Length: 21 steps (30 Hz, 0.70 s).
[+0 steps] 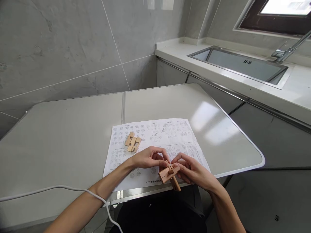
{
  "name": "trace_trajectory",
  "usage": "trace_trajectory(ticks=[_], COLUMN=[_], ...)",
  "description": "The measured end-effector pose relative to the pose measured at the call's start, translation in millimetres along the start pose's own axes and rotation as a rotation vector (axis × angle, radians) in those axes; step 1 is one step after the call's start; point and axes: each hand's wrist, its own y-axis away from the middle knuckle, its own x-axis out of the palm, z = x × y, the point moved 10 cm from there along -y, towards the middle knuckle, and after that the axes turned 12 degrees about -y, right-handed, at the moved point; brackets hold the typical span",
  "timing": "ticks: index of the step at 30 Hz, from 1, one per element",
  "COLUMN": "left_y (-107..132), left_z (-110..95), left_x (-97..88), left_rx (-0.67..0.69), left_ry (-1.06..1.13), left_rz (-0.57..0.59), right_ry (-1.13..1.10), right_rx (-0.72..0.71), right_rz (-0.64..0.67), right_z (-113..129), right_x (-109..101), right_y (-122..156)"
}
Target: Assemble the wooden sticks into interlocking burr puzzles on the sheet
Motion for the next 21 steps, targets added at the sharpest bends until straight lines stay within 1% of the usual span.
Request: trace_trajectory(ticks=[3,6,10,15,19,21], left_y=[0.9,1.2,0.5,0.4,0.3,0.6], left_z=[-1.8,-3.3,-3.5,-4.4,-3.0,-5.2], left_x=[4.0,4.8,-0.6,-4.6,-5.4,-3.9], left_rx=[0.021,0.035,0.034,0.053,0.039,0.054], left_ry=[-0.017,-0.03,-0.057,-0.045,-0.033,-0.005], left_rz=[0.033,0.039,0.0,-0.046,-0.076,-0.063], right_ry=[-0.001,0.003,0.086,0.197,0.172,0.127], right_rx=[0.024,0.03,-0.012,-0.008,-0.011,-0.001], right_rz=[0.056,0.082,0.047,-0.009,-0.001,0.028], right_z=[0.4,2.5,9.0,11.5,13.0,12.1], right_x=[4.1,5.8,1.2,-5.4,-4.7,-1.6], right_y=[-0.4,-1.0,-4.5,-9.4,-9.0,-7.1])
